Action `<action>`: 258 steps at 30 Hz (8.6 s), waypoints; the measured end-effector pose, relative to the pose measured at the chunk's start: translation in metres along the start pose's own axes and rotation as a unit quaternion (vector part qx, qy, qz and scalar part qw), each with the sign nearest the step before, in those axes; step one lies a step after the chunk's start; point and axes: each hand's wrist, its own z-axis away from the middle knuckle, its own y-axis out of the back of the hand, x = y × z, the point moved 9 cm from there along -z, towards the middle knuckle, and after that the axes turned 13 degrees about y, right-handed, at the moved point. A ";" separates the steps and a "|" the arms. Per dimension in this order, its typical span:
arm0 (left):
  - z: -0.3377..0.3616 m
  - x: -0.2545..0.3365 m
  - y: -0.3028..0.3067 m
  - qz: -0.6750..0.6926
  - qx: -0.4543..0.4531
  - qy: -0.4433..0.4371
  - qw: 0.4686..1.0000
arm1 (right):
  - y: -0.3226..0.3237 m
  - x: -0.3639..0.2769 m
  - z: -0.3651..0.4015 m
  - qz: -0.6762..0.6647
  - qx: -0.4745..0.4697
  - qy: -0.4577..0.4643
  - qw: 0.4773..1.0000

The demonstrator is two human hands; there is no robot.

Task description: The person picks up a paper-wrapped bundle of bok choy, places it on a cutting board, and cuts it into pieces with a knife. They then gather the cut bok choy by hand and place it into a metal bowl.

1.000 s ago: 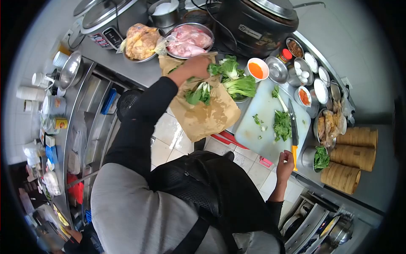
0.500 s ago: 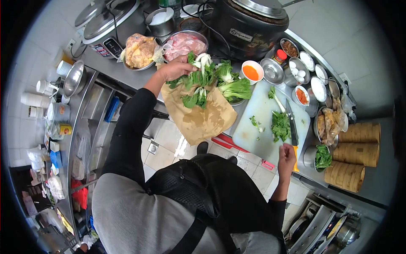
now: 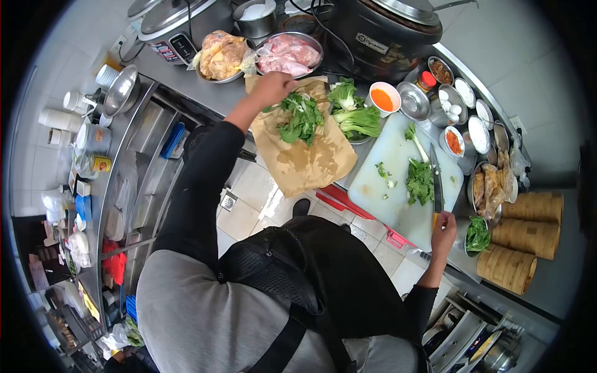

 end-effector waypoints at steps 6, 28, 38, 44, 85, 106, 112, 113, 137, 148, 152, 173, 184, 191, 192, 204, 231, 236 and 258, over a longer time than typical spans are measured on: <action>-0.020 0.034 -0.062 -0.164 -0.037 -0.062 0.984 | -0.009 0.049 0.032 0.121 -0.123 0.019 0.985; 0.018 0.155 0.118 -0.026 -0.007 -0.106 0.994 | -0.071 -0.063 0.080 -0.219 -0.310 -0.014 0.925; 0.124 0.288 -0.062 0.410 -0.198 -0.095 0.886 | -0.045 0.045 0.055 -0.226 -0.238 -0.196 0.924; 0.163 0.243 -0.219 0.332 -0.086 -0.067 0.937 | -0.023 0.014 0.094 -0.307 -0.147 -0.222 0.914; 0.163 0.311 -0.182 0.124 -0.080 -0.291 0.945 | -0.024 -0.025 0.133 -0.275 -0.112 -0.175 0.939; 0.167 0.325 -0.201 0.162 -0.034 -0.180 0.970 | 0.005 -0.067 0.168 -0.136 -0.101 -0.096 0.981; 0.164 0.328 -0.201 0.117 -0.071 -0.183 0.974 | -0.023 -0.054 0.130 -0.135 -0.124 -0.091 0.979; 0.169 0.342 -0.189 0.081 -0.033 -0.309 0.947 | -0.027 -0.052 0.118 -0.142 -0.134 -0.104 0.975; 0.175 0.320 -0.194 0.103 -0.046 -0.280 0.953 | 0.010 -0.065 0.132 -0.123 -0.173 -0.071 0.975; 0.147 0.361 -0.186 -0.166 -0.099 -0.439 0.877 | 0.046 0.025 0.077 -0.061 -0.071 -0.064 0.994; 0.142 0.350 -0.179 -0.111 -0.133 -0.418 0.891 | 0.003 0.062 0.042 0.026 -0.074 -0.081 0.994; 0.288 0.760 -0.305 -0.157 -0.158 -0.695 0.684 | 0.067 0.040 0.103 0.010 0.104 -0.009 0.994; 0.128 0.497 -0.194 0.173 0.024 -0.361 0.916 | 0.062 0.073 0.193 -0.157 0.084 -0.028 0.984; 0.046 0.392 -0.240 -0.052 -0.049 -0.297 0.952 | -0.003 0.042 0.047 -0.022 -0.024 0.085 0.996; 0.065 0.397 -0.232 -0.050 -0.079 -0.292 0.952 | -0.012 0.048 0.027 0.040 -0.020 0.079 0.996; 0.178 0.212 -0.089 0.188 0.167 -0.093 0.963 | 0.000 0.015 -0.022 -0.024 -0.012 0.170 0.985; 0.134 -0.100 -0.048 0.718 -0.055 0.244 0.649 | -0.258 -0.202 -0.047 -0.402 -0.129 -0.070 0.904; 0.140 -0.035 -0.075 0.531 -0.052 0.093 0.840 | -0.290 -0.275 -0.039 -0.345 -0.219 0.061 0.911; 0.189 0.201 -0.190 0.588 -0.193 0.162 0.768 | -0.061 -0.068 -0.017 -0.122 0.003 0.122 0.985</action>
